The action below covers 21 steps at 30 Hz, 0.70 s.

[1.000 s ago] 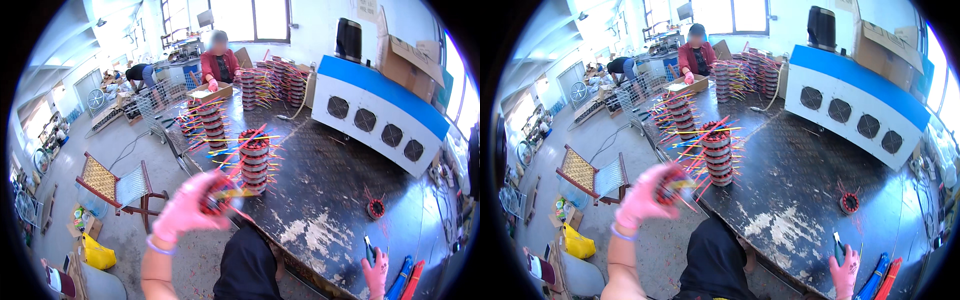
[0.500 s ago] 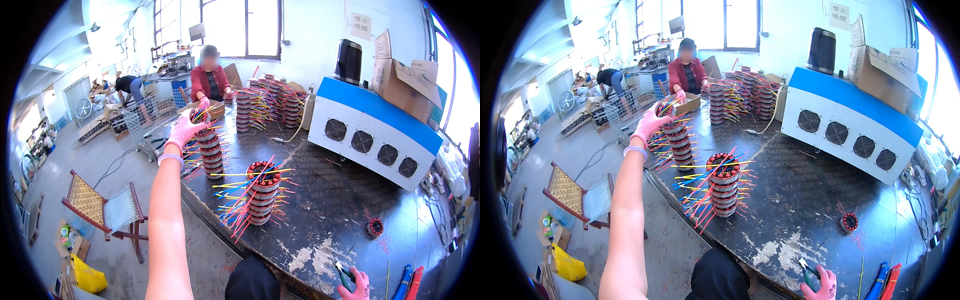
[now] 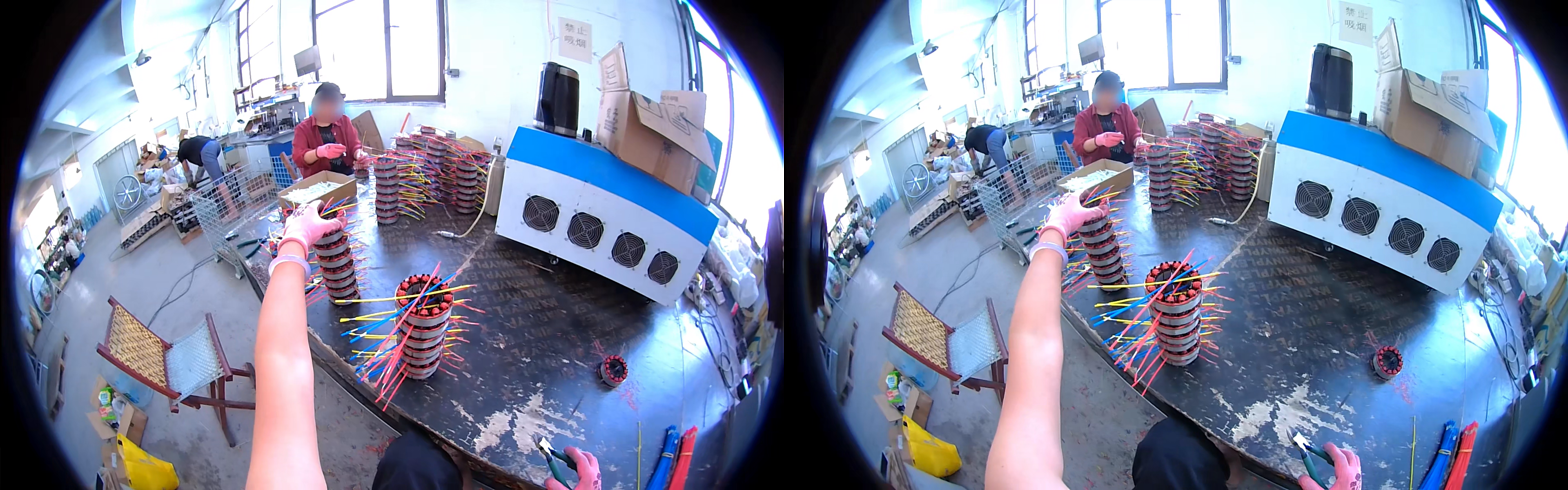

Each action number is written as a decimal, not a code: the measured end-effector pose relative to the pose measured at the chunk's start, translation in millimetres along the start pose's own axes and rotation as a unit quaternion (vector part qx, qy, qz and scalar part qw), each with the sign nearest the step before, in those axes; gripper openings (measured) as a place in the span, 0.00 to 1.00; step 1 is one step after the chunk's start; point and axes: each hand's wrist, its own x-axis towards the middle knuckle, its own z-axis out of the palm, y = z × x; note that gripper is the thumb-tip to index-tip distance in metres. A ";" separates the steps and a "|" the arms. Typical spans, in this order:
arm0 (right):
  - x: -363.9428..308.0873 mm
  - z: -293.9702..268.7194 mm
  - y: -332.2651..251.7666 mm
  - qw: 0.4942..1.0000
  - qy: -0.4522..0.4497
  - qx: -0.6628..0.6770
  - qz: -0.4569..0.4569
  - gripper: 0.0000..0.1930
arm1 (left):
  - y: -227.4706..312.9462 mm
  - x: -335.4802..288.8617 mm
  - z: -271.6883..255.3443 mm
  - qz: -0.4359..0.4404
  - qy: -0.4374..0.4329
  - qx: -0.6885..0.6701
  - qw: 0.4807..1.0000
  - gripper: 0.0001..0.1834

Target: The person is assembling motor components by inserting wires into a stator and using pliers to trim them. They handle wire bundles and move completed assemblies into a stack on the workbench.

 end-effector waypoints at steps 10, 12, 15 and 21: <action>2.1 -5.0 -8.3 0.999 -0.024 0.026 0.009 0.35 | -10.8 2.1 1.9 -0.008 0.028 -0.038 0.999 0.51; 4.1 -3.6 -12.7 0.999 -0.026 0.034 0.007 0.36 | -24.2 7.5 9.5 0.003 0.065 -0.009 0.998 0.51; 2.2 -2.9 -22.2 0.999 -0.025 0.038 0.024 0.36 | -19.3 4.7 8.6 0.008 0.028 -0.009 1.000 0.51; 0.6 -5.5 -3.0 0.996 0.009 0.084 -0.010 0.36 | -24.7 26.9 12.0 0.102 0.231 -0.081 0.964 0.43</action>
